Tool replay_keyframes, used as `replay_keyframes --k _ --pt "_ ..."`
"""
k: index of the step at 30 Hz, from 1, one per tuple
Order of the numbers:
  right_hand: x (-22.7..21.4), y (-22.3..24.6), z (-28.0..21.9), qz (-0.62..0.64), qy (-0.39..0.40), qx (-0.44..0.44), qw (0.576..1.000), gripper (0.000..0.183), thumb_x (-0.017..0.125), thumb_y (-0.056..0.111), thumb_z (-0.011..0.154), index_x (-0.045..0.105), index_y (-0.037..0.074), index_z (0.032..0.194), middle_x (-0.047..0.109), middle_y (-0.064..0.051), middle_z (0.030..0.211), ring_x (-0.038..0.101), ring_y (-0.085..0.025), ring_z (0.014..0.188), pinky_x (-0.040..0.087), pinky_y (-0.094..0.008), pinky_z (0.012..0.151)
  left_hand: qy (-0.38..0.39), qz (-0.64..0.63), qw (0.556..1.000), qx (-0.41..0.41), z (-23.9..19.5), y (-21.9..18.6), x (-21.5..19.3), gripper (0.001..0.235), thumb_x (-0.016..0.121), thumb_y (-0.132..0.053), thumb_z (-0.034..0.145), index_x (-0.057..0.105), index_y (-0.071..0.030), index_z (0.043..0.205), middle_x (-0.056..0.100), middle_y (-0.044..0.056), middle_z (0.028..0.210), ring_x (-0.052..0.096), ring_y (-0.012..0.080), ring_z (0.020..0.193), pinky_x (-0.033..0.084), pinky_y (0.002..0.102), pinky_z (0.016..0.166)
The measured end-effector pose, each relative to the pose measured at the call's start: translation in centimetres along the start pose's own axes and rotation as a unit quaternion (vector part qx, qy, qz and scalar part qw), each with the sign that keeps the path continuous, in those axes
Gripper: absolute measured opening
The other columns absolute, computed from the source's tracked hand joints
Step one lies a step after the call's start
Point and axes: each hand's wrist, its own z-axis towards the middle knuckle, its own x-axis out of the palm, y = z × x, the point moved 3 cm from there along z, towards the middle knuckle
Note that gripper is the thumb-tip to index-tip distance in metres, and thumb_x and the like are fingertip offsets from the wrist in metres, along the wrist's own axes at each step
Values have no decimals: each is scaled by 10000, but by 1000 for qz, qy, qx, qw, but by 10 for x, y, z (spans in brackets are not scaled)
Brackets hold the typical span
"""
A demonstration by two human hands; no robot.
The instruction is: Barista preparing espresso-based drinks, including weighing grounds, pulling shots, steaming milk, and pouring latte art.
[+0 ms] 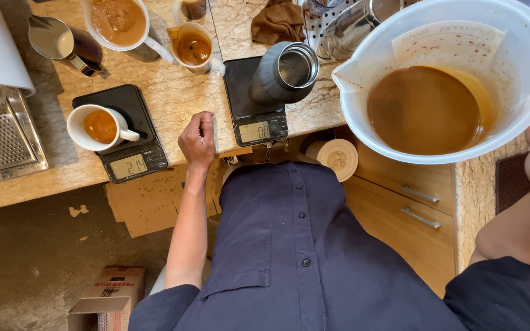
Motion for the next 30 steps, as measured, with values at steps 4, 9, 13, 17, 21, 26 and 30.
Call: replay_keyframes --k 4,9,13,17,21,26,30 --pt "14 62 30 48 -2 -8 999 413 359 151 1192 432 -183 1422 469 -304 1401 462 -421 1368 428 -549 1211 6 -10 1000 0 0 2 -3 351 402 -331 1010 674 -124 927 616 -29 654 497 127 505 285 294 434" --pt "27 29 3 342 -98 -19 934 629 344 604 1029 272 197 1504 231 -59 1573 172 -313 1560 148 -577 1377 12 -71 997 -4 3 -6 -10 315 435 -281 1006 669 -78 948 681 13 820 476 109 513 292 277 443" --pt "34 1 -25 386 -220 -6 896 593 336 562 1009 297 202 1479 233 -69 1564 170 -310 1562 135 -537 1400 56 -142 988 15 -1 -11 -22 298 438 -220 1006 657 -23 964 684 83 923 590 162 694 396 277 552" --pt "26 -54 -65 421 -543 99 720 413 501 403 758 590 117 1042 544 -152 1166 485 -341 1203 403 -471 1099 146 -90 985 30 -19 -11 -29 292 441 -232 1007 660 -43 970 666 64 844 479 126 591 340 267 490" --pt "33 -124 -112 382 -675 205 597 328 441 225 789 326 146 491 264 -8 433 212 -99 347 96 -252 338 311 35 949 34 -28 -51 -30 472 408 -355 976 648 -118 646 604 -25 571 524 118 477 327 285 451" --pt "44 -206 -111 392 -666 208 600 152 463 105 619 362 134 510 287 8 444 241 -93 363 155 -255 332 391 43 918 -49 -40 -124 21 510 423 -420 930 628 -110 582 630 -1 552 576 135 505 383 280 501" --pt "73 -300 -102 452 -643 182 590 116 556 130 644 441 118 640 214 23 402 289 -103 305 263 -246 376 398 -12 917 -23 -39 -194 89 498 427 -358 995 529 -114 572 546 115 511 595 323 540 466 355 543"
